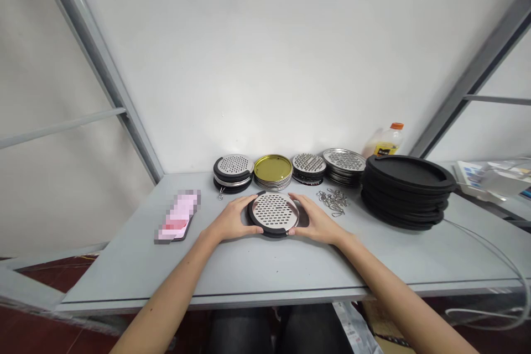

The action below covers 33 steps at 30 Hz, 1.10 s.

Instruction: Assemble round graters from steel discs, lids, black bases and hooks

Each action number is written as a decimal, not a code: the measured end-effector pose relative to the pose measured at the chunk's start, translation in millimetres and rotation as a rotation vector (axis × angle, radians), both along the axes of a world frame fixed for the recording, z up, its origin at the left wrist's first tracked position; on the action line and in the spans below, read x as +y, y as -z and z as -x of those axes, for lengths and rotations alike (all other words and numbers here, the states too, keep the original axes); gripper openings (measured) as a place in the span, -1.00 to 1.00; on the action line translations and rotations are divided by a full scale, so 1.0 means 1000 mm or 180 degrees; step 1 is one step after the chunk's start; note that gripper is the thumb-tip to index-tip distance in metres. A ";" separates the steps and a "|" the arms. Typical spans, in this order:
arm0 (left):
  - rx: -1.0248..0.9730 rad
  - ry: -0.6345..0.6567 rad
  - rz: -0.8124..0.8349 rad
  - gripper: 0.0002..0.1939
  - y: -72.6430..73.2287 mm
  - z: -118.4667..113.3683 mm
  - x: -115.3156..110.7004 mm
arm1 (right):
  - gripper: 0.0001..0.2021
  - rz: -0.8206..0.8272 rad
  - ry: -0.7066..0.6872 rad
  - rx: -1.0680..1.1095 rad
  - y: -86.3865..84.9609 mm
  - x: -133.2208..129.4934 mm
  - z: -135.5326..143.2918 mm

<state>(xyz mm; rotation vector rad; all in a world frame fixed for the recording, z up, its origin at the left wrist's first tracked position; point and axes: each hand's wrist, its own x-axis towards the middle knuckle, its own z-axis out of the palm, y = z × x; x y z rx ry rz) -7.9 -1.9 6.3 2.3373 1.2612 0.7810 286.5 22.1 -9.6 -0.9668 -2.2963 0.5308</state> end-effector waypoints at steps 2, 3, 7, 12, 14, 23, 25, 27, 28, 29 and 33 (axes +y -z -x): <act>-0.0023 0.0049 0.0040 -0.06 -0.003 0.002 0.000 | -0.14 -0.0008 -0.0081 -0.0071 0.000 0.002 -0.004; -0.0039 0.0066 0.0061 -0.07 -0.004 0.003 -0.001 | -0.17 0.0013 -0.0109 -0.0103 0.000 0.002 -0.006; -0.0120 0.0079 0.0144 -0.10 -0.006 0.002 -0.003 | -0.20 0.0199 -0.0136 -0.0186 -0.001 0.002 -0.010; -0.0124 -0.0008 0.0117 -0.10 -0.003 -0.002 -0.005 | -0.14 0.0107 0.0066 -0.0101 -0.003 0.002 -0.005; -0.0102 -0.0027 0.0097 -0.11 -0.002 -0.003 -0.006 | -0.14 -0.0029 0.0317 -0.0128 -0.003 0.001 -0.002; -0.0046 -0.0005 0.0253 -0.08 -0.002 0.001 -0.001 | -0.38 -0.0004 0.0362 0.0186 -0.006 0.001 -0.005; -0.0035 0.0025 0.0242 -0.08 -0.002 0.003 -0.001 | -0.36 -0.0005 0.0372 0.0193 -0.004 0.003 -0.008; -0.0023 0.0038 0.0227 -0.10 -0.002 0.004 -0.001 | -0.30 -0.0053 0.0280 0.0124 -0.002 0.004 -0.009; -0.0019 0.0042 0.0220 -0.10 -0.002 0.004 -0.001 | -0.27 -0.0043 0.0173 0.0089 0.000 0.004 -0.009; -0.0020 0.0044 0.0210 -0.11 -0.002 0.003 -0.002 | -0.25 -0.0006 0.0054 0.0067 0.001 0.004 -0.008; -0.0016 0.0050 0.0170 -0.14 -0.002 0.001 -0.004 | -0.24 0.0175 -0.0129 0.0110 0.001 0.003 -0.006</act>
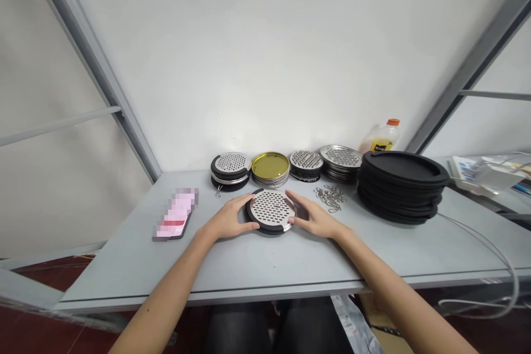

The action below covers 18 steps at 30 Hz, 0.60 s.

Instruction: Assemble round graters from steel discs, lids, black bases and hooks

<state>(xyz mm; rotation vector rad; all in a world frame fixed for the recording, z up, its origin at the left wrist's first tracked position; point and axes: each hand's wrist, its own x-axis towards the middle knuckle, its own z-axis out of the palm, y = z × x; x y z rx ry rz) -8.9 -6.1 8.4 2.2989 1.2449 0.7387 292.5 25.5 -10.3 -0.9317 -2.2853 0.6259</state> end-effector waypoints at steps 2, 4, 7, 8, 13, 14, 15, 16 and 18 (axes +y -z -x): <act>0.0012 -0.0004 -0.0002 -0.14 0.000 -0.001 -0.001 | -0.21 0.0004 0.0122 0.0038 -0.002 -0.001 0.002; 0.0011 0.0004 -0.0004 -0.13 0.000 -0.001 0.000 | -0.22 -0.0043 0.0258 0.0059 -0.004 -0.002 0.003; 0.0003 -0.0003 0.0033 -0.12 -0.001 0.000 0.001 | -0.28 -0.0143 0.0351 0.0092 -0.007 -0.004 0.003; 0.0001 0.0002 0.0064 -0.10 -0.002 0.001 0.001 | -0.31 -0.0172 0.0353 0.0117 -0.008 -0.004 0.003; -0.0087 0.0090 0.0178 -0.07 -0.005 0.003 0.002 | -0.44 -0.0127 0.0280 0.0233 -0.009 -0.004 -0.001; -0.0095 0.0086 0.0186 -0.07 -0.006 0.004 0.002 | -0.43 -0.0114 0.0318 0.0238 -0.008 -0.003 -0.001; -0.0091 0.0080 0.0193 -0.07 -0.006 0.004 0.002 | -0.41 -0.0117 0.0365 0.0231 -0.006 -0.003 -0.001; -0.0086 0.0075 0.0199 -0.08 -0.007 0.004 0.001 | -0.38 -0.0130 0.0399 0.0212 -0.005 -0.002 -0.001; -0.0092 0.0082 0.0196 -0.08 -0.008 0.003 0.000 | -0.28 -0.0126 0.0319 0.0110 -0.002 -0.001 -0.001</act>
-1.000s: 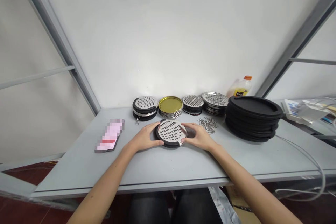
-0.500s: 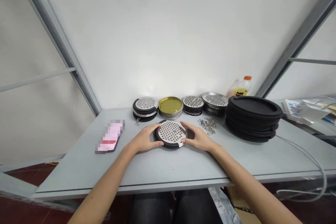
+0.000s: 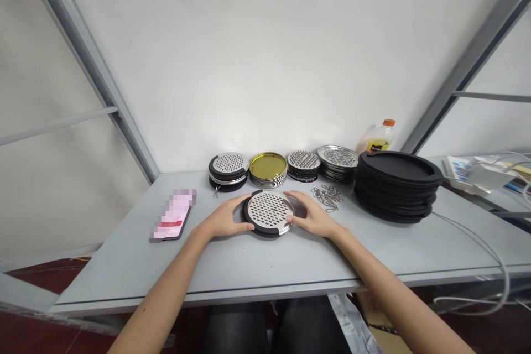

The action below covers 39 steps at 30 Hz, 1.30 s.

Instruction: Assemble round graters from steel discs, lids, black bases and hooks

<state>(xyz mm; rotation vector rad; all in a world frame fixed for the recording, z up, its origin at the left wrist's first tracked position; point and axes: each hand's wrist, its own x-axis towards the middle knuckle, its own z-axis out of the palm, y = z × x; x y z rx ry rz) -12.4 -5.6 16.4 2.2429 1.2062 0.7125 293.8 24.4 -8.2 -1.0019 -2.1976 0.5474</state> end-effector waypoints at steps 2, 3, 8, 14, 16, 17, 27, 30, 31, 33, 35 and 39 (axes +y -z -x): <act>-0.0027 0.0010 -0.0011 -0.09 0.000 0.000 0.000 | -0.17 0.0105 -0.0260 -0.0159 0.002 0.001 0.000; -0.0038 0.0011 -0.0013 -0.09 0.000 0.000 0.000 | -0.12 0.0176 -0.0369 -0.0223 0.003 0.001 0.000; -0.0043 -0.0020 -0.0024 -0.09 0.002 0.000 0.000 | -0.03 0.0290 -0.0411 -0.0093 0.007 0.002 0.001; 0.0025 -0.0063 -0.0028 -0.09 0.003 -0.002 -0.001 | -0.08 0.0110 -0.0260 -0.0046 0.005 -0.001 0.007; 0.0032 -0.0045 -0.0062 -0.12 0.002 -0.002 -0.002 | -0.10 0.0064 -0.0281 -0.0059 0.003 -0.003 0.008; 0.0050 -0.0027 -0.0092 -0.14 0.001 -0.003 -0.002 | -0.11 0.0059 -0.0287 -0.0059 0.002 -0.004 0.009; 0.0321 0.0075 -0.0137 0.00 0.001 -0.006 -0.005 | -0.07 0.0105 -0.0370 -0.0236 0.004 -0.004 0.006; 0.0175 0.0102 -0.0173 0.08 -0.004 -0.008 -0.006 | -0.08 0.0138 -0.0382 -0.0267 0.004 -0.005 0.005; 0.0122 0.0119 -0.0191 0.09 -0.006 -0.009 -0.006 | -0.10 0.0134 -0.0372 -0.0252 0.003 -0.006 0.005; 0.0049 0.0152 -0.0209 0.10 -0.008 -0.011 -0.006 | -0.11 0.0104 -0.0339 -0.0185 0.002 -0.006 0.006; 0.0033 0.0152 -0.0203 0.10 -0.009 -0.012 -0.006 | -0.05 0.0083 -0.0317 -0.0110 0.001 -0.006 0.007; 0.0125 0.0060 -0.0144 0.14 -0.005 -0.011 -0.005 | 0.06 0.0066 -0.0316 -0.0084 -0.001 -0.005 0.008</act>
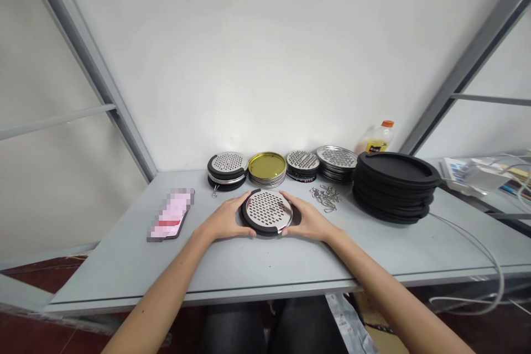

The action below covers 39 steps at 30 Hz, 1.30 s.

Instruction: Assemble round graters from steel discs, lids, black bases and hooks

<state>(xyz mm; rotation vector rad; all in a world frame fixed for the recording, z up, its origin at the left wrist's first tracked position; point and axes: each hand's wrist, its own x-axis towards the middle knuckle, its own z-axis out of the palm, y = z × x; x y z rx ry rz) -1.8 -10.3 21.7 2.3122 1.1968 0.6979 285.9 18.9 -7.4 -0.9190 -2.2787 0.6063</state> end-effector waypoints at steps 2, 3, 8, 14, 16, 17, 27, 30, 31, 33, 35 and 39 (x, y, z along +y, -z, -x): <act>0.0044 -0.0025 0.0004 0.16 0.002 0.001 0.001 | 0.05 -0.0024 -0.0024 -0.0031 0.000 0.000 0.000; 0.0068 -0.0034 0.0003 0.17 0.003 0.002 0.001 | 0.04 -0.0038 -0.0045 -0.0042 0.000 0.000 0.000; 0.0247 -0.0039 -0.0032 0.17 0.007 0.004 0.002 | 0.02 -0.0114 -0.0109 -0.0087 0.002 0.001 0.001; 0.0370 -0.0091 0.0034 0.23 0.010 -0.002 -0.001 | 0.00 -0.0165 -0.0128 -0.0073 0.002 0.001 0.001; 0.0350 -0.0071 0.0044 0.18 0.010 -0.001 -0.001 | 0.00 -0.0143 -0.0135 -0.0053 0.002 0.001 0.001; 0.0331 -0.0040 0.0051 0.15 0.011 0.001 0.000 | 0.01 -0.0133 -0.0149 -0.0045 0.002 0.001 0.000; -0.0670 0.0216 0.0163 -0.26 0.010 0.005 0.007 | -0.60 -0.0417 0.0102 0.0367 -0.007 0.000 0.003; -0.1049 0.0293 0.0283 -0.31 0.009 0.001 0.006 | -0.67 -0.0453 0.0123 0.0692 -0.015 0.002 0.009; -0.1192 0.0283 0.0294 -0.32 0.009 0.000 0.006 | -0.68 -0.0404 0.0165 0.0823 -0.019 0.003 0.012; -0.1453 0.0208 0.0229 -0.34 0.009 -0.001 0.008 | -0.71 -0.0253 0.0357 0.1097 -0.028 0.007 0.020; -0.1650 0.0065 0.0107 -0.35 0.011 0.001 0.011 | -0.71 0.0079 0.0427 0.1372 -0.036 0.011 0.029; -0.1651 -0.0129 -0.0110 -0.36 0.012 0.003 0.011 | -0.65 0.1180 0.0383 0.2035 -0.039 0.018 0.041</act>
